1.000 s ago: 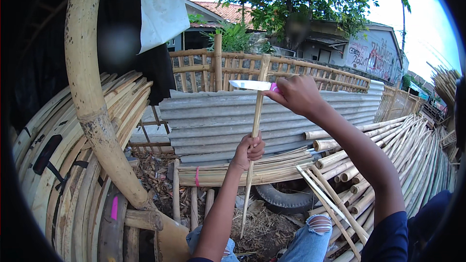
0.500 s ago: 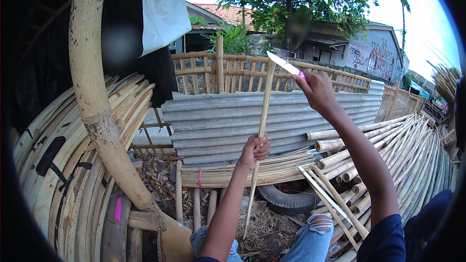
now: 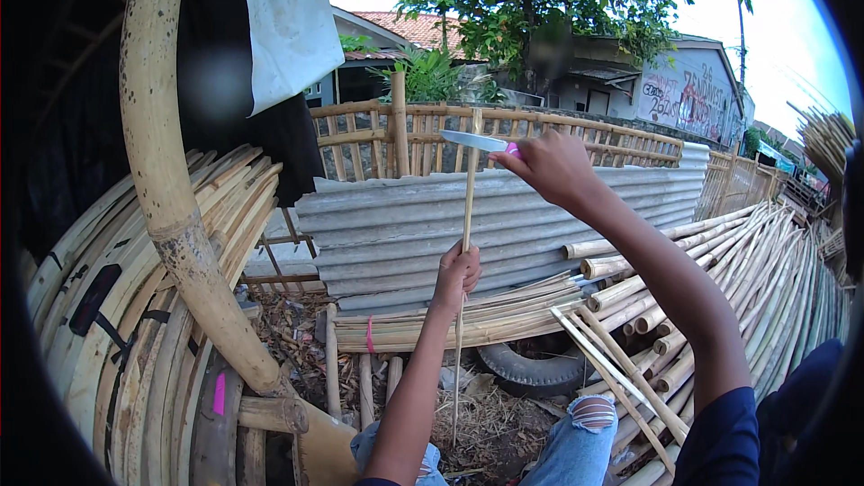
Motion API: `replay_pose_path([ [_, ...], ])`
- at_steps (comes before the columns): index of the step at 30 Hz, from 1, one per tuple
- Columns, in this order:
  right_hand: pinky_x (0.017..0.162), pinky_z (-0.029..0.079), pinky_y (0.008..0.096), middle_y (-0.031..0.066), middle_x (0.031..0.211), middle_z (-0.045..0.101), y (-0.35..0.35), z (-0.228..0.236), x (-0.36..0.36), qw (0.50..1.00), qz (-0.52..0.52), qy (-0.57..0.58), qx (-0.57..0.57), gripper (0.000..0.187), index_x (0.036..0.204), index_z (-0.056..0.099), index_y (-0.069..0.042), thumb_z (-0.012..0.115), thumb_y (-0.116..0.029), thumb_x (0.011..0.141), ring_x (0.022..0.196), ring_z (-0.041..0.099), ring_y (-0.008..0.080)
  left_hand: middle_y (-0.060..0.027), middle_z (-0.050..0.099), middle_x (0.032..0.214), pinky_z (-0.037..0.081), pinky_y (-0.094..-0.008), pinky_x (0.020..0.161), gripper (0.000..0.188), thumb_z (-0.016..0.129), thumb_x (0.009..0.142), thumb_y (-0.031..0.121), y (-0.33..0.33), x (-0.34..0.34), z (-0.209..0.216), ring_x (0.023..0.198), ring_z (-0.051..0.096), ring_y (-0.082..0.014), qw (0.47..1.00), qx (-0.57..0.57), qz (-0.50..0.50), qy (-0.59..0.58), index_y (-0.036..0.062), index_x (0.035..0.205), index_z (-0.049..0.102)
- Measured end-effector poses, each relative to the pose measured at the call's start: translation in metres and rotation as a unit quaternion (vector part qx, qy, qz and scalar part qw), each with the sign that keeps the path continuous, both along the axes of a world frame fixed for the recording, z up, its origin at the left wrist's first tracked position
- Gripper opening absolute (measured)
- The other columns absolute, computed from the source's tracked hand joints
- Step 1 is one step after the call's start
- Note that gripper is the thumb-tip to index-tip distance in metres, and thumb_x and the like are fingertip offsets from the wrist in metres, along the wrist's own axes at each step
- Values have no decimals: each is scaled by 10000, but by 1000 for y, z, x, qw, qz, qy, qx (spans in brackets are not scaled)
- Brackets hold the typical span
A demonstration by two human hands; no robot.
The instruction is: The person is using a small knife to shave and smooth a thin bamboo stick while seated outdoors near a pile of bamboo.
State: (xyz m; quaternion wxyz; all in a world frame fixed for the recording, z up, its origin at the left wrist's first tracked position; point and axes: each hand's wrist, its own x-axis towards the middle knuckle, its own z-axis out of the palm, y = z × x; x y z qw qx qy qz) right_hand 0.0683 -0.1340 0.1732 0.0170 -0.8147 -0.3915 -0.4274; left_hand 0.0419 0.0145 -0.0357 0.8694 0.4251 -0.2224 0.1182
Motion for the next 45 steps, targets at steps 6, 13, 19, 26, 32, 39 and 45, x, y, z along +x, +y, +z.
replay_pose_path([
  [6, 470, 457, 398, 125, 480, 536, -10, -7, 12, 996, -2, -28, -79, 610, 574, 622, -81, 436, -578, 876, 498, 585, 312, 78, 280, 535, 164, -181, 346, 177, 512, 915, 209, -19, -3, 2, 391, 227, -5, 997, 47, 66, -5, 121, 783, 434],
  [13, 490, 430, 439, 204, 557, 556, -44, 57, 48, 971, -5, 20, 238, 660, 599, 587, 37, 432, -527, 905, 551, 582, 358, 60, 288, 510, 165, -198, 343, 173, 498, 914, 197, -30, -11, 4, 373, 228, -23, 999, 36, 29, -28, 102, 783, 437],
  [19, 450, 422, 417, 114, 485, 531, -35, -30, 2, 987, 97, -21, -125, 509, 675, 627, -100, 503, -561, 852, 456, 548, 314, 57, 280, 499, 162, -184, 323, 154, 492, 904, 204, -3, -3, -1, 369, 226, -19, 997, -6, -78, -16, 105, 793, 448],
  [26, 422, 394, 400, 112, 437, 480, -21, 26, 28, 994, 36, -96, -38, 565, 552, 574, -77, 509, -555, 847, 411, 516, 296, 60, 274, 494, 152, -182, 321, 238, 481, 907, 220, -8, -4, 3, 367, 207, -16, 998, -9, -67, -11, 124, 716, 376],
  [32, 411, 423, 387, 110, 444, 508, 9, -23, 23, 987, 105, -107, -56, 605, 528, 583, -93, 471, -596, 844, 418, 542, 307, 63, 263, 493, 146, -181, 320, 237, 481, 909, 226, 10, -3, -3, 360, 195, -14, 997, -13, -73, -20, 122, 720, 381],
  [39, 400, 403, 366, 101, 432, 502, 7, 20, 28, 993, 39, -112, -26, 619, 523, 581, -102, 443, -606, 856, 416, 547, 278, 61, 270, 505, 157, -182, 325, 221, 486, 907, 227, 7, -3, 0, 376, 217, -15, 998, -12, -53, -15, 121, 739, 389],
  [45, 425, 436, 388, 107, 460, 528, 3, -20, 35, 988, 86, -91, -89, 584, 601, 638, -87, 481, -595, 844, 451, 570, 307, 58, 269, 501, 154, -182, 321, 195, 492, 901, 213, 4, -7, 1, 366, 204, -20, 999, -13, -50, -1, 123, 754, 401],
])
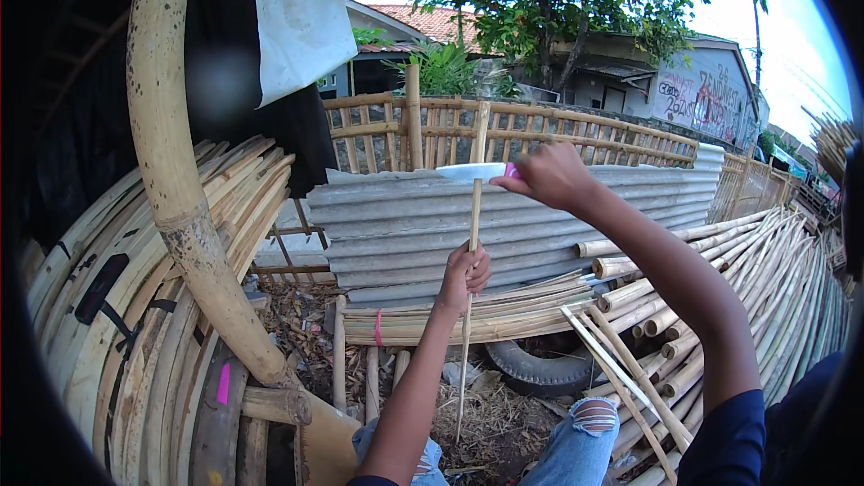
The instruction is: The person is using a small knife to shave and smooth a thin bamboo stick while seated outdoors near a pile of bamboo.
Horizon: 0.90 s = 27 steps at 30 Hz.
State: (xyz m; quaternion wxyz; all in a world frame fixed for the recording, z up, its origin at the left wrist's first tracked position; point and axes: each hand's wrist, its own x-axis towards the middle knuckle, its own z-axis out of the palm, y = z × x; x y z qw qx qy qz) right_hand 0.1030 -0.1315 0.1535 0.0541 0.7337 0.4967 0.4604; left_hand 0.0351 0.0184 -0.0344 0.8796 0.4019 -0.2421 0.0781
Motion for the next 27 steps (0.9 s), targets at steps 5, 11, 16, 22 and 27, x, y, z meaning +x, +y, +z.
replay_pose_path([
  [5, 623, 461, 505, 237, 654, 599, -92, 107, 85, 920, -167, 39, 352, 718, 689, 623, 27, 322, -585, 912, 681, 608, 409, 54, 270, 507, 153, -182, 325, 172, 491, 899, 200, -19, 0, 2, 374, 208, -23, 999, 4, -43, -29, 122, 769, 410],
  [11, 473, 361, 434, 168, 453, 449, -34, 29, -12, 958, -34, 210, 193, 661, 537, 542, 19, 474, -542, 879, 444, 486, 347, 65, 286, 520, 168, -183, 335, 190, 512, 899, 219, 6, -1, -3, 382, 238, -13, 995, 28, 94, -9, 121, 765, 419],
  [16, 438, 406, 402, 112, 453, 497, -17, -53, -47, 988, 29, 115, -100, 557, 589, 576, -79, 501, -567, 848, 422, 516, 326, 74, 284, 529, 161, -183, 343, 170, 524, 904, 209, -8, 6, -8, 394, 239, -6, 987, 40, 156, 2, 126, 785, 435],
  [22, 486, 427, 434, 165, 476, 498, -19, 23, -15, 955, -58, 193, 217, 618, 595, 590, -13, 430, -524, 903, 502, 551, 354, 85, 291, 537, 164, -179, 354, 154, 528, 913, 196, -29, 0, 1, 401, 240, -1, 980, 87, 178, -11, 126, 806, 441],
  [27, 513, 402, 437, 194, 480, 467, -26, 17, -22, 943, -18, 235, 235, 620, 605, 565, 24, 419, -489, 921, 514, 525, 369, 92, 299, 544, 178, -177, 367, 154, 504, 935, 196, -27, -6, -2, 421, 247, 8, 981, 87, 172, -6, 115, 815, 450],
])
